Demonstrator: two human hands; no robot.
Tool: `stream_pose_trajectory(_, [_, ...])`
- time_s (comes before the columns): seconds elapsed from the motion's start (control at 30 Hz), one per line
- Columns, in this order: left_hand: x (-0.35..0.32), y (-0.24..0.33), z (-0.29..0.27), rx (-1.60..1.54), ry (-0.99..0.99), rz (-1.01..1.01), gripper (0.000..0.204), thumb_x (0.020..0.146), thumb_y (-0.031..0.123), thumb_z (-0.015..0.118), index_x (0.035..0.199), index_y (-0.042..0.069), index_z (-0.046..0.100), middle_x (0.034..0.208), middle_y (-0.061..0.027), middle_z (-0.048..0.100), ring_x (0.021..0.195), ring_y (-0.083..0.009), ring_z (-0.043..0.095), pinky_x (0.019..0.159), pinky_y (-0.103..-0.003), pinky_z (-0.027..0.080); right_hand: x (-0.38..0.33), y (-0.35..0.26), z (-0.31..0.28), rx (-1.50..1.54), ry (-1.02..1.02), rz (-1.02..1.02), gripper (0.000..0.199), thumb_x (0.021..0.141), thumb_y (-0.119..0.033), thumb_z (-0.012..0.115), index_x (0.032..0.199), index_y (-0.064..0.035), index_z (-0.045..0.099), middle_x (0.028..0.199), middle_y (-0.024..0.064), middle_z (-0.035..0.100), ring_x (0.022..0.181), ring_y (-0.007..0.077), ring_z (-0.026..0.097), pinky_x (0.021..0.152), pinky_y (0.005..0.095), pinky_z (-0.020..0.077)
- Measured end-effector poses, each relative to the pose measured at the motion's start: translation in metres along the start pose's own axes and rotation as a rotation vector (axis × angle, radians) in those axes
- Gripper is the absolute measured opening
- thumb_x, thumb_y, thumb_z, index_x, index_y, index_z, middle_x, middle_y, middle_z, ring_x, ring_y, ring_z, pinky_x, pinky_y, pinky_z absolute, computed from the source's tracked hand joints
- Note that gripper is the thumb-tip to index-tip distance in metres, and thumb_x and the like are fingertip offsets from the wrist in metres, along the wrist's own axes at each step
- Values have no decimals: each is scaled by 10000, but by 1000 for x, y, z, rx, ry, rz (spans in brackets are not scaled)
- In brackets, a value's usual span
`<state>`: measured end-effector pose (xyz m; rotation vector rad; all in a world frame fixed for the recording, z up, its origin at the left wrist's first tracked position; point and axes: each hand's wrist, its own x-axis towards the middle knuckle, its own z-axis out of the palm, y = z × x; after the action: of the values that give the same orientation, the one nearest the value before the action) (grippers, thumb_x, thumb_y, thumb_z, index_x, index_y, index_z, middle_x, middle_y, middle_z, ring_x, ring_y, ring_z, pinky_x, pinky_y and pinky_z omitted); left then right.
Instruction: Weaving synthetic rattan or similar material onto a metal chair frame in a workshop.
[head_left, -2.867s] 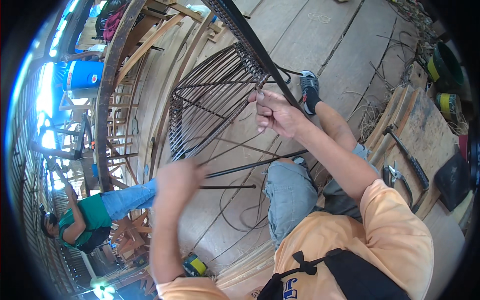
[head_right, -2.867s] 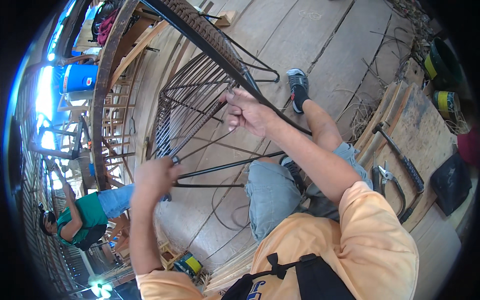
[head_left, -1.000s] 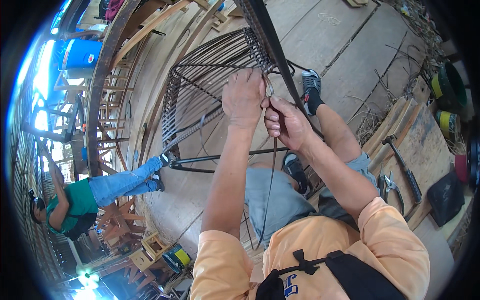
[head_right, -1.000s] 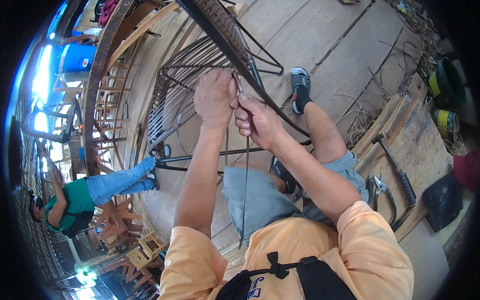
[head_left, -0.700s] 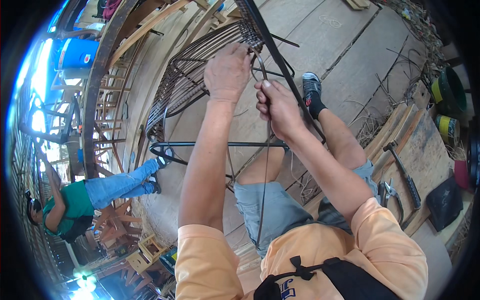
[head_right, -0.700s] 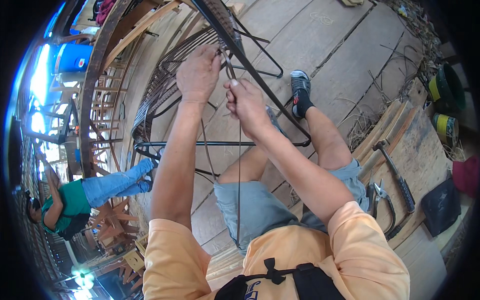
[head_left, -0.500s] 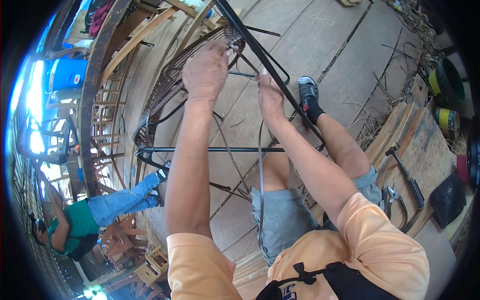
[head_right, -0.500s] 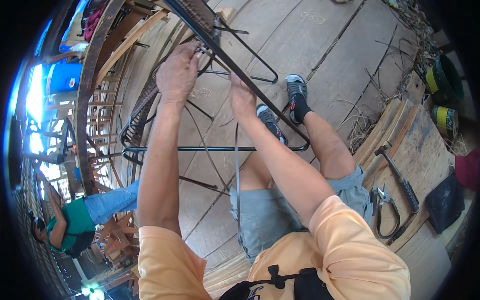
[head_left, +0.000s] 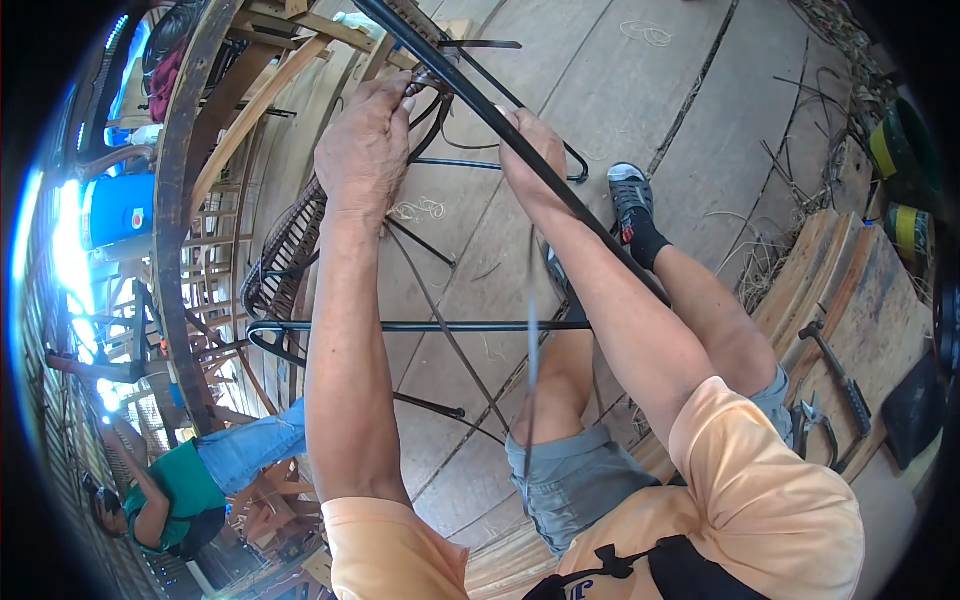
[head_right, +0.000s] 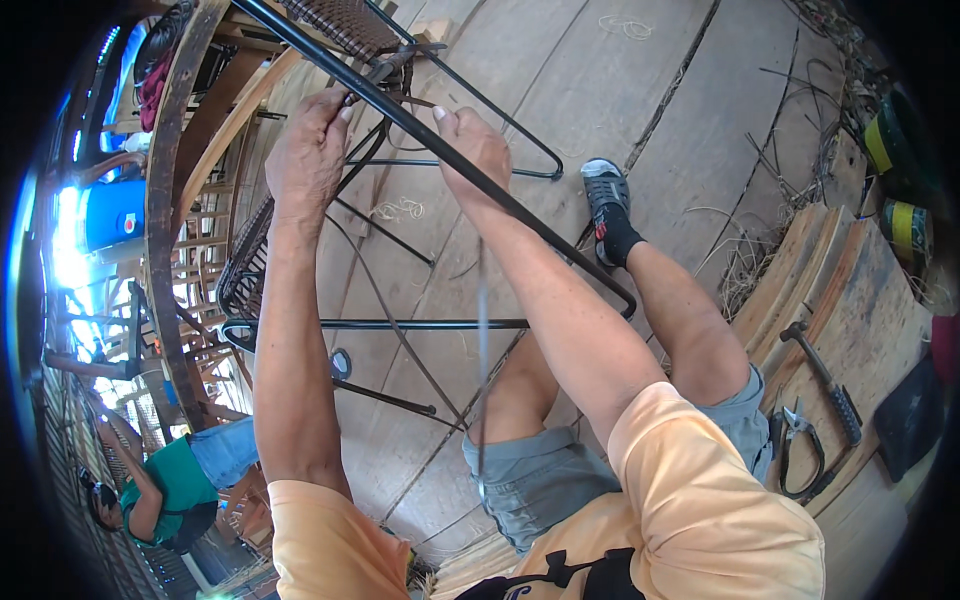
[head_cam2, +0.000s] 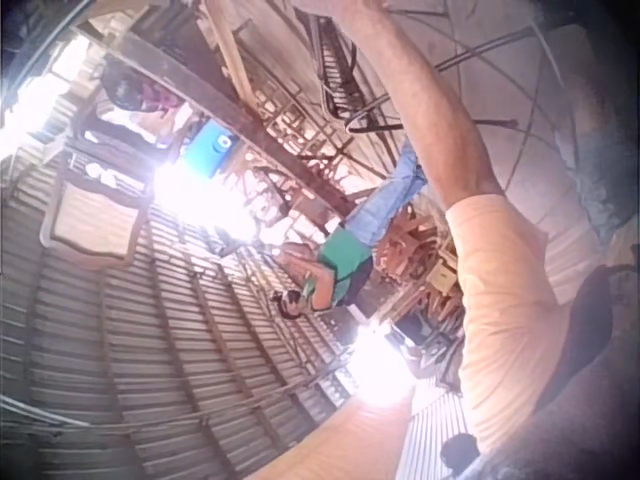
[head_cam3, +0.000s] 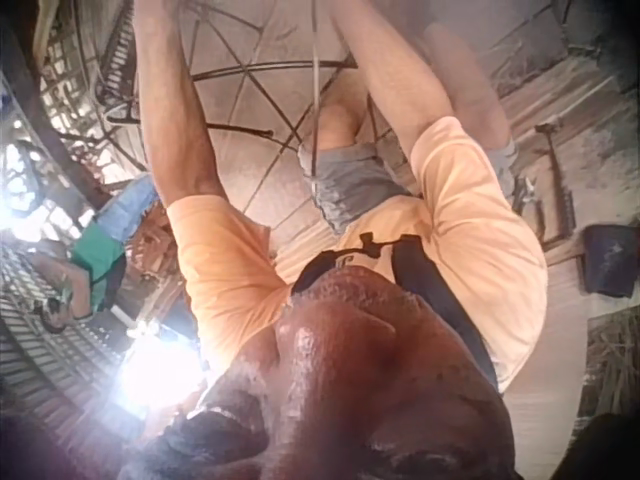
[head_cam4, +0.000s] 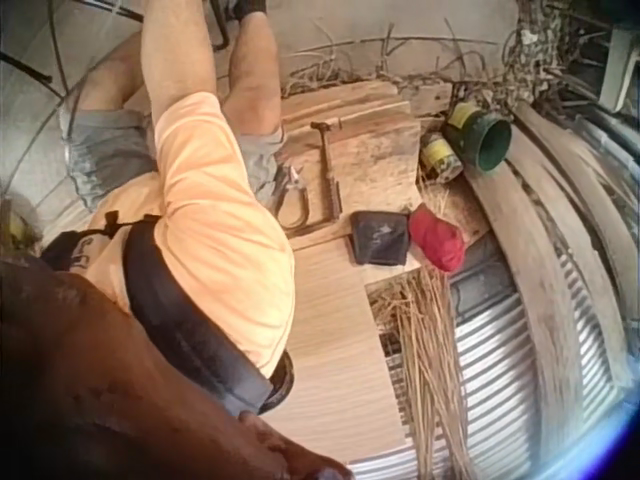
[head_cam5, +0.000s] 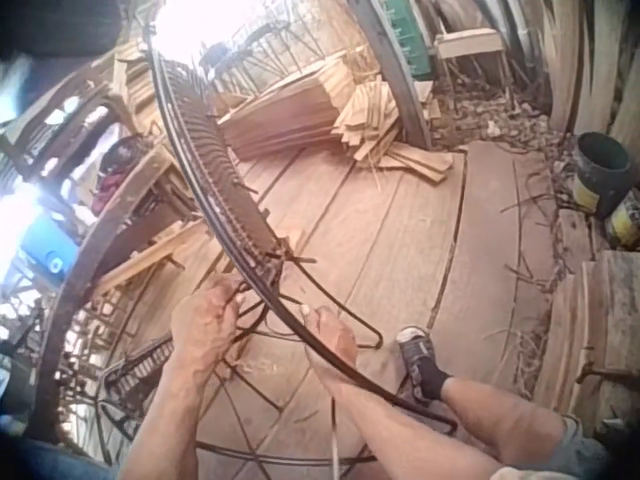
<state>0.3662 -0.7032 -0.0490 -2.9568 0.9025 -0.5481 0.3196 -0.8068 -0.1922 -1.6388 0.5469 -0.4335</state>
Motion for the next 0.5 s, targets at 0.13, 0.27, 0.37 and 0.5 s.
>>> stream_pose_trajectory(0.13, [1,-1,-1,-29,-12,-3,256,841,232,525,1085,221,601,1072,12,602,903,-262,601,762,-368,478,-3,19,8,18,-54,-154,434,927,-346,394,746,8,566,718,251,553,738,424,556,644,464,426])
stream_pose_trajectory(0.27, [4,5,-3,-62,-43,-101,282,825,294,547,1083,199,609,964,-56,643,888,-297,605,760,-387,468,1,27,12,97,-149,-65,457,943,-349,358,768,13,576,726,257,552,741,434,547,636,467,412])
stream_pose_trajectory(0.37, [2,24,-17,-47,-250,-270,377,796,393,566,1043,115,624,835,-156,649,830,-313,623,740,-397,467,-6,26,11,118,-171,-21,494,943,-385,333,775,14,571,709,258,549,739,445,539,642,471,406])
stream_pose_trajectory(0.5, [-20,50,-27,9,-238,-300,376,806,435,545,995,124,636,783,-140,640,769,-321,620,673,-431,468,-21,32,1,129,-231,38,565,931,-453,299,750,15,558,676,277,498,715,440,547,641,472,391])
